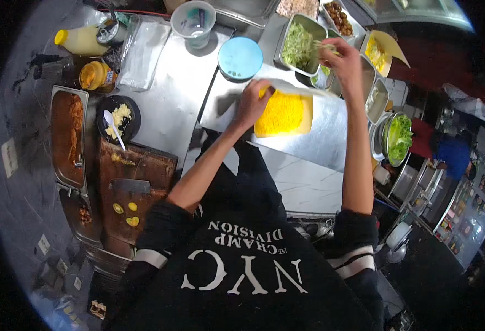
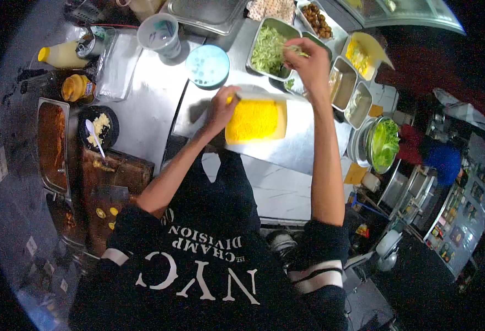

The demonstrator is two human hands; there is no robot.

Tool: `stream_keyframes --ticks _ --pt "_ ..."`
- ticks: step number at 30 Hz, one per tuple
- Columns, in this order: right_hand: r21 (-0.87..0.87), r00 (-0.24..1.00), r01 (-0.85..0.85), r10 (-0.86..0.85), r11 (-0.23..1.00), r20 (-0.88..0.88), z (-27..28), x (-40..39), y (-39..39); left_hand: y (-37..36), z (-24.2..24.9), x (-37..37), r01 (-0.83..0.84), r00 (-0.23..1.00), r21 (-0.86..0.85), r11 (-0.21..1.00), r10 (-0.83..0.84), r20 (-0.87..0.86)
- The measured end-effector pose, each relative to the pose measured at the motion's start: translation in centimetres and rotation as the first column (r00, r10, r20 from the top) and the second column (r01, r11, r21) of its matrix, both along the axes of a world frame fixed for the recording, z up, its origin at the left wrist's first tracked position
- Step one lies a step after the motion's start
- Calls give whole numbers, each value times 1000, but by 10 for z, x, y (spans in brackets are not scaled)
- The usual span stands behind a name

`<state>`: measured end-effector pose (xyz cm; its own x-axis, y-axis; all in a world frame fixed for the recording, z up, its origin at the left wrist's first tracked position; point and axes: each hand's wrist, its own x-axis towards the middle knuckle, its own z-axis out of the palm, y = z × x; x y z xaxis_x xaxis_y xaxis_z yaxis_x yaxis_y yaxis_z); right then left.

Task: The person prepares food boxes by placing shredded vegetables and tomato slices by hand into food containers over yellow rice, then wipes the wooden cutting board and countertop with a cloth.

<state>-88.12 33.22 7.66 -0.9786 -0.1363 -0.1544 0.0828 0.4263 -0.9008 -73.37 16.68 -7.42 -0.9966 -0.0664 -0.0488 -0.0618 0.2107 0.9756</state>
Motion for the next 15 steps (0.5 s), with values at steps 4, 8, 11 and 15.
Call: stream_keyframes --ticks 4,8,11,15 --pt "131 999 43 -42 990 -3 67 80 -6 7 -16 -12 -92 994 -4 996 92 61" --pt "79 970 40 -57 996 236 12 150 -8 2 -23 -16 -57 982 44 997 48 184" --pt "255 957 14 -87 967 278 -70 165 -14 6 -27 -14 -96 976 101 990 74 203" --pt "454 992 92 -121 886 34 -102 158 -30 -1 -17 -12 -39 980 89 995 20 197"
